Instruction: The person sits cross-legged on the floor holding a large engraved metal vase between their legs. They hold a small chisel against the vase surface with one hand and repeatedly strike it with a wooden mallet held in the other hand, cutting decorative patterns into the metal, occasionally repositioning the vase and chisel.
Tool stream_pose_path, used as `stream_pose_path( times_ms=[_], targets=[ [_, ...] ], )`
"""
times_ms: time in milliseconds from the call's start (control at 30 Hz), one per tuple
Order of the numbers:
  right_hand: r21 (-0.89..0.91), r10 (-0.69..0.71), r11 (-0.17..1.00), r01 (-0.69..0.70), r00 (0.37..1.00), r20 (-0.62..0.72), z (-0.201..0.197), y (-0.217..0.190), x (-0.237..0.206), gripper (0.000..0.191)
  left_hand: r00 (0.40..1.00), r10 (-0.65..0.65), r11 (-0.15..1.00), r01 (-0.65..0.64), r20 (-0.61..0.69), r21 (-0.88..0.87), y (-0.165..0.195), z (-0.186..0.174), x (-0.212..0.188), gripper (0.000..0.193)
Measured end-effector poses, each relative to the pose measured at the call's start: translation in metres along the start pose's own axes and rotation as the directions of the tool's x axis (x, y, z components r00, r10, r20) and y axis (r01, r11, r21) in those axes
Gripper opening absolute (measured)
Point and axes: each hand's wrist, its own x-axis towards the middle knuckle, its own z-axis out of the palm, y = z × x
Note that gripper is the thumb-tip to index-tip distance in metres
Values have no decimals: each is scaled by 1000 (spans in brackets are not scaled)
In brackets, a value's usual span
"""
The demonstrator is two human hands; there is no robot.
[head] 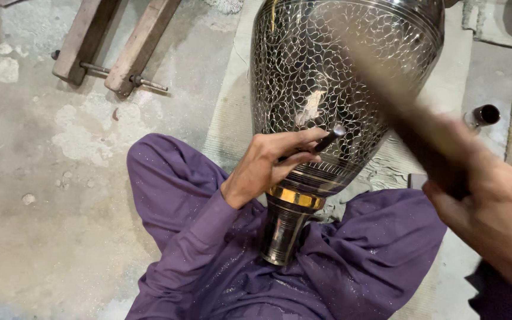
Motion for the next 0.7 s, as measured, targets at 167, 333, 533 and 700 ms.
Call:
stream_pose_path(
  times_ms=[167, 333, 533, 700],
  targets=[
    [-125, 94, 988, -87, 994, 47, -2, -6, 1, 77, 1000, -6, 999, 6, -13, -36, -2, 1, -1, 48],
    [-191, 37, 982, -4, 984, 172, -5, -13, 1, 70, 1000, 2, 1000, -2, -8, -1, -7, 3, -3, 47],
    [-55, 18, 998, -13, 997, 79, -7, -14, -3, 71, 998, 51, 997, -50, 23, -57, -20, 1, 2, 46],
    [39, -74, 996, 79, 991, -107, 0, -2, -2, 73, 997, 80, 996, -79, 9, -40, -21, -2, 10, 45]
  ],
)
